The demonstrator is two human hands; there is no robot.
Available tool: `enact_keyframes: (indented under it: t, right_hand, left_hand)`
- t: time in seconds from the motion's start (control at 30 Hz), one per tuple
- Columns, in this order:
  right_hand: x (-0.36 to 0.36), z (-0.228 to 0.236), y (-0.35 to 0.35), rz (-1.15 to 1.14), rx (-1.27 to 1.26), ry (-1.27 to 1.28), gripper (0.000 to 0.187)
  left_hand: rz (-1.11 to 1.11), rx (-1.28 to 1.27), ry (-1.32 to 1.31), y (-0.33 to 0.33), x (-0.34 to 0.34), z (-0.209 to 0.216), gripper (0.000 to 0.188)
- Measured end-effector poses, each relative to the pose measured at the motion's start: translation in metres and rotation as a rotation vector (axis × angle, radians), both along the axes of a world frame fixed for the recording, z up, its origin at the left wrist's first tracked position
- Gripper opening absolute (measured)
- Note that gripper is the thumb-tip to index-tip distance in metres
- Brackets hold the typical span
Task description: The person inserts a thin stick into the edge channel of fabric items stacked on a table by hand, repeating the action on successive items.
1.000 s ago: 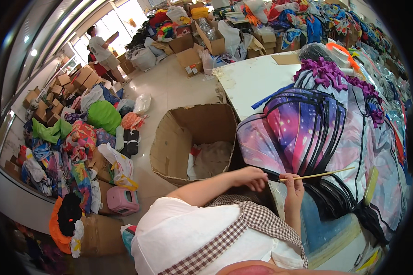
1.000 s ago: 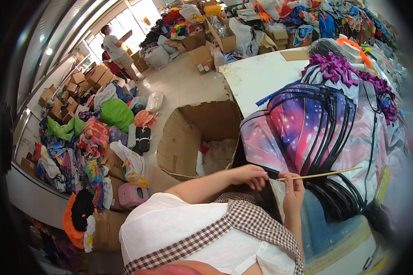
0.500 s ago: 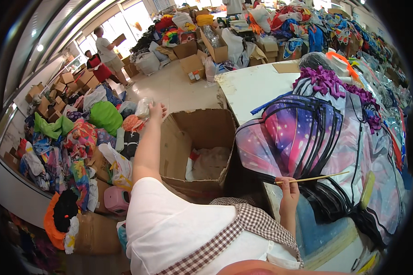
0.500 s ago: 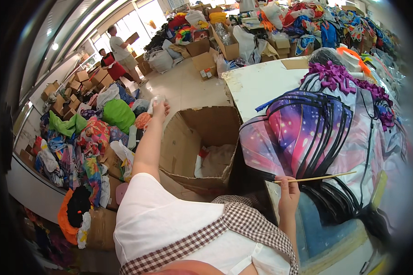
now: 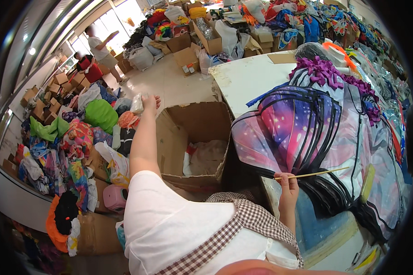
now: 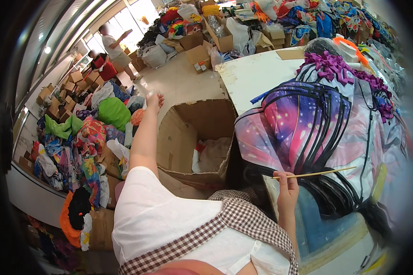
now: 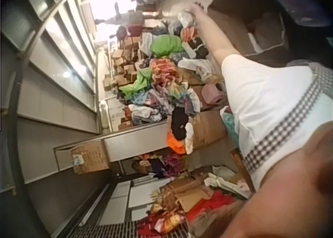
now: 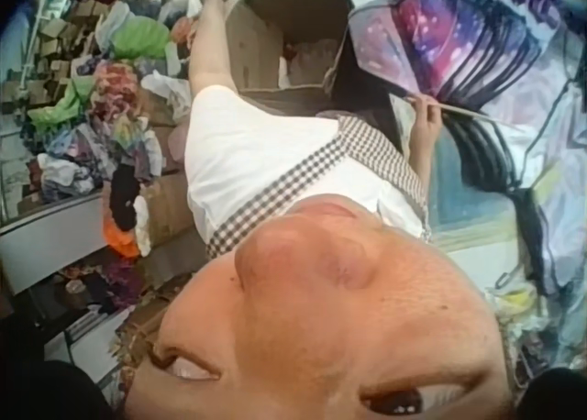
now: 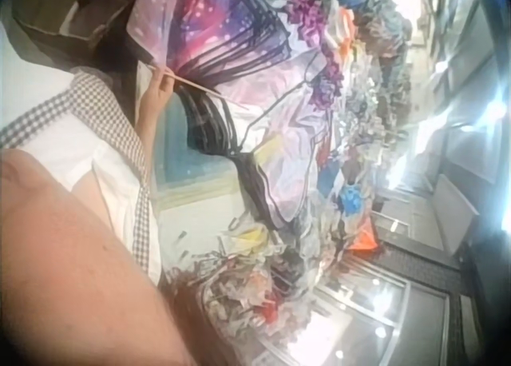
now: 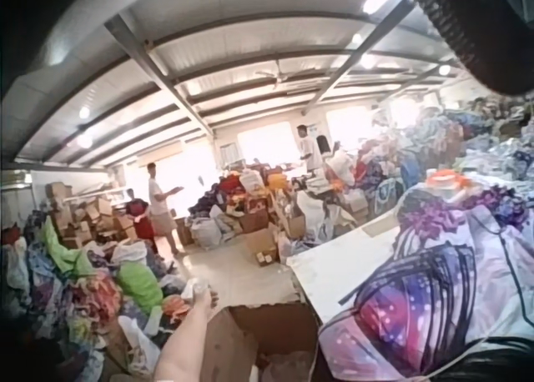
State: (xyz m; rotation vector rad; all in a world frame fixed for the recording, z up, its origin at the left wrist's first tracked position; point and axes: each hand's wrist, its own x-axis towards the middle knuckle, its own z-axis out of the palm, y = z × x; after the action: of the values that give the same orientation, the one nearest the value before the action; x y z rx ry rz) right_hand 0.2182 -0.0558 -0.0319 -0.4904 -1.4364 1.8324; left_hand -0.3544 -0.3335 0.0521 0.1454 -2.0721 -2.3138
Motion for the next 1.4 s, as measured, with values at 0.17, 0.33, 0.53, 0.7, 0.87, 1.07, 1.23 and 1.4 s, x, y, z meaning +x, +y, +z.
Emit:
enact_keyframes:
  t: [0.17,0.33,0.53,0.7,0.87,1.07,1.23,1.4]
  right_hand:
    - [-0.003,-0.002,-0.001,0.010,-0.009,-0.012,0.019]
    - [-0.003,-0.002,-0.003,0.018,-0.015,0.001,0.019]
    - [-0.006,-0.007,-0.001,0.011,-0.009,-0.018,0.020]
    - [-0.005,-0.003,-0.003,0.016,-0.008,-0.030,0.020]
    - [-0.004,-0.006,0.000,0.038,-0.007,-0.020,0.020]
    - [-0.006,-0.009,0.005,0.019,-0.032,-0.024,0.017]
    - [-0.003,-0.012,0.014,-0.028,-0.005,-0.038,0.017]
    - [-0.001,-0.014,0.024,-0.094,-0.038,-0.039,0.017]
  left_hand:
    - [0.000,-0.061,-0.008,0.002,-0.020,0.028,0.079]
    - [-0.014,-0.141,0.022,0.003,-0.038,0.048,0.082]
    - [0.015,-0.178,0.074,0.012,-0.035,0.061,0.089]
    - [0.030,-0.214,0.073,0.018,-0.031,0.054,0.084]
    - [-0.301,-0.548,0.091,0.036,-0.015,0.011,0.031]
    - [-0.976,-0.914,0.716,0.133,0.239,-0.049,0.023]
    - [-1.081,-0.692,1.139,0.178,0.364,-0.096,0.047]
    - [-1.038,-0.776,1.204,0.199,0.389,-0.125,0.039]
